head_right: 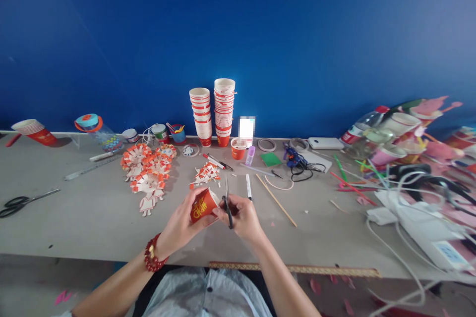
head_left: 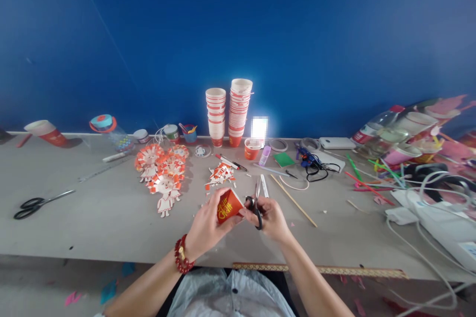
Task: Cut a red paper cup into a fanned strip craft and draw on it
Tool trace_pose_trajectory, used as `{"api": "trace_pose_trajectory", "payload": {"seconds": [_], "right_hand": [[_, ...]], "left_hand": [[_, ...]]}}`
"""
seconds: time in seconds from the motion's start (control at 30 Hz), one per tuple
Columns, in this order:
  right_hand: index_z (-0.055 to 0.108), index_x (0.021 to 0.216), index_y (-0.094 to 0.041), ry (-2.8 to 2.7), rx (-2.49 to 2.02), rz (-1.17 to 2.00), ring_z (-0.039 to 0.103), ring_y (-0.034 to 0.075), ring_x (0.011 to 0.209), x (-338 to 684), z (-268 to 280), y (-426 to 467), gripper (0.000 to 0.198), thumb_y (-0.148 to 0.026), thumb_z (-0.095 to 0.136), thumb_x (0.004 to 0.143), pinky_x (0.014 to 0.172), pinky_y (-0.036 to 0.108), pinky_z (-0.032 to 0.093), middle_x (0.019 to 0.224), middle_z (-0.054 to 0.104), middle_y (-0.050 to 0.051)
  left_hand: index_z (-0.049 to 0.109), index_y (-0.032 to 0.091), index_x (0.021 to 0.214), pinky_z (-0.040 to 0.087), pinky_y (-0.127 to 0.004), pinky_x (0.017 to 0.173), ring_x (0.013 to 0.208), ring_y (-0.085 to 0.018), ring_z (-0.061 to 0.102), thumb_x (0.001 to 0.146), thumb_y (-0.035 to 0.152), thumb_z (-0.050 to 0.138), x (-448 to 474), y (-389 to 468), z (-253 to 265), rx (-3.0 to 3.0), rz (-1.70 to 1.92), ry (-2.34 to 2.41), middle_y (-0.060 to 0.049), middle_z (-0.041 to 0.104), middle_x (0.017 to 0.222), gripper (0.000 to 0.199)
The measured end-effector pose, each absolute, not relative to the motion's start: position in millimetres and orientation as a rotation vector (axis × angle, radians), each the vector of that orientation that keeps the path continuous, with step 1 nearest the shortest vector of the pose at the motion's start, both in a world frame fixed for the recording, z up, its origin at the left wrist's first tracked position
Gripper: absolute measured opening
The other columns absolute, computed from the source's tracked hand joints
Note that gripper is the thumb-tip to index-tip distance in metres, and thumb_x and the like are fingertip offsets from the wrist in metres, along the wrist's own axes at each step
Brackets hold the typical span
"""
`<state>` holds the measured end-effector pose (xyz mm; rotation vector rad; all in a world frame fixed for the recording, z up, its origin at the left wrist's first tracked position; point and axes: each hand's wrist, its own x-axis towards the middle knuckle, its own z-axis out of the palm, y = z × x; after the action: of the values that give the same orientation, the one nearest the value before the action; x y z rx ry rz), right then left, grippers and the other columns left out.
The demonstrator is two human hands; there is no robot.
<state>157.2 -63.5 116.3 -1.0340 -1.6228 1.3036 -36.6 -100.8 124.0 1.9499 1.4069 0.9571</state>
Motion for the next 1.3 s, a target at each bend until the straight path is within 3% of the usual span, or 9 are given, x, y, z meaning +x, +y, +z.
{"api": "trace_pose_trajectory", "payload": {"seconds": [0.2, 0.33, 0.47, 0.6, 0.7, 0.8, 0.93, 1.3], "right_hand": [[0.064, 0.071, -0.016, -1.65, -1.103, 1.212, 0.046, 0.011, 0.051, 159.6, 115.2, -66.7, 0.03, -0.044, 0.076, 0.073, 0.048, 0.021, 0.036, 0.06, 0.055, -0.001], [0.064, 0.069, -0.016, -1.671, -1.115, 1.174, 0.045, 0.011, 0.052, 158.6, 116.9, -68.5, 0.028, -0.041, 0.075, 0.075, 0.049, 0.02, 0.035, 0.06, 0.054, -0.002], [0.064, 0.07, -0.016, -1.662, -1.134, 1.182, 0.042, 0.01, 0.05, 154.9, 119.9, -68.5, 0.031, -0.044, 0.075, 0.074, 0.046, 0.02, 0.032, 0.057, 0.051, -0.003], [0.065, 0.08, -0.016, -1.666, -1.147, 1.182, 0.048, 0.013, 0.054, 161.3, 123.0, -69.6, 0.034, -0.049, 0.072, 0.076, 0.049, 0.021, 0.036, 0.065, 0.057, 0.0], [0.065, 0.085, -0.017, -1.773, -1.231, 1.07, 0.051, 0.014, 0.056, 177.2, 128.1, -73.3, 0.036, -0.052, 0.068, 0.078, 0.049, 0.021, 0.037, 0.07, 0.061, 0.002], [0.064, 0.074, -0.019, -2.046, -1.369, 0.938, 0.045, 0.013, 0.051, 196.2, 132.4, -78.8, 0.034, -0.053, 0.07, 0.076, 0.047, 0.022, 0.032, 0.061, 0.057, 0.0], [0.059, 0.06, -0.019, -2.236, -1.39, 1.058, 0.042, 0.013, 0.048, 212.3, 128.3, -85.3, 0.041, -0.055, 0.069, 0.076, 0.045, 0.022, 0.028, 0.051, 0.052, -0.002], [0.047, 0.056, -0.019, -2.076, -1.36, 1.426, 0.046, 0.011, 0.044, 205.3, 107.1, -83.9, 0.044, -0.052, 0.068, 0.077, 0.044, 0.02, 0.028, 0.047, 0.055, -0.003]], "left_hand": [[0.043, 0.025, 0.128, 0.045, -0.041, 0.101, 0.13, -0.027, 0.044, 0.091, 0.031, 0.057, -32.8, -102.3, 123.4, 1.941, 1.09, 1.295, -0.012, 0.043, 0.139, 0.04], [0.056, 0.023, 0.105, 0.037, -0.045, 0.107, 0.133, -0.028, 0.038, 0.091, 0.021, 0.053, -26.7, -104.9, 125.0, 2.089, 1.162, 1.252, -0.011, 0.046, 0.135, 0.015], [0.06, 0.02, 0.097, 0.039, -0.039, 0.103, 0.123, -0.025, 0.047, 0.092, 0.023, 0.053, -23.6, -101.6, 125.4, 1.957, 1.159, 1.213, -0.01, 0.054, 0.122, 0.009], [0.06, 0.019, 0.087, 0.043, -0.033, 0.095, 0.108, -0.021, 0.056, 0.092, 0.027, 0.053, -24.2, -96.2, 125.0, 1.707, 1.117, 1.13, -0.009, 0.061, 0.111, 0.012], [0.059, 0.018, 0.087, 0.047, -0.027, 0.08, 0.089, -0.018, 0.06, 0.092, 0.033, 0.053, -25.1, -94.8, 123.5, 1.541, 1.064, 1.103, -0.006, 0.065, 0.096, 0.017], [0.058, 0.018, 0.086, 0.044, -0.022, 0.064, 0.073, -0.014, 0.057, 0.091, 0.035, 0.054, -26.2, -94.8, 123.2, 1.426, 1.02, 1.136, -0.003, 0.064, 0.082, 0.018], [0.056, 0.018, 0.084, 0.042, -0.021, 0.062, 0.069, -0.013, 0.055, 0.089, 0.032, 0.054, -27.0, -94.8, 126.9, 1.356, 0.996, 1.139, -0.002, 0.062, 0.077, 0.016], [0.055, 0.018, 0.082, 0.037, -0.018, 0.057, 0.062, -0.009, 0.048, 0.086, 0.025, 0.054, -27.2, -91.2, 127.7, 1.371, 0.935, 1.152, 0.001, 0.057, 0.075, 0.008]]}}
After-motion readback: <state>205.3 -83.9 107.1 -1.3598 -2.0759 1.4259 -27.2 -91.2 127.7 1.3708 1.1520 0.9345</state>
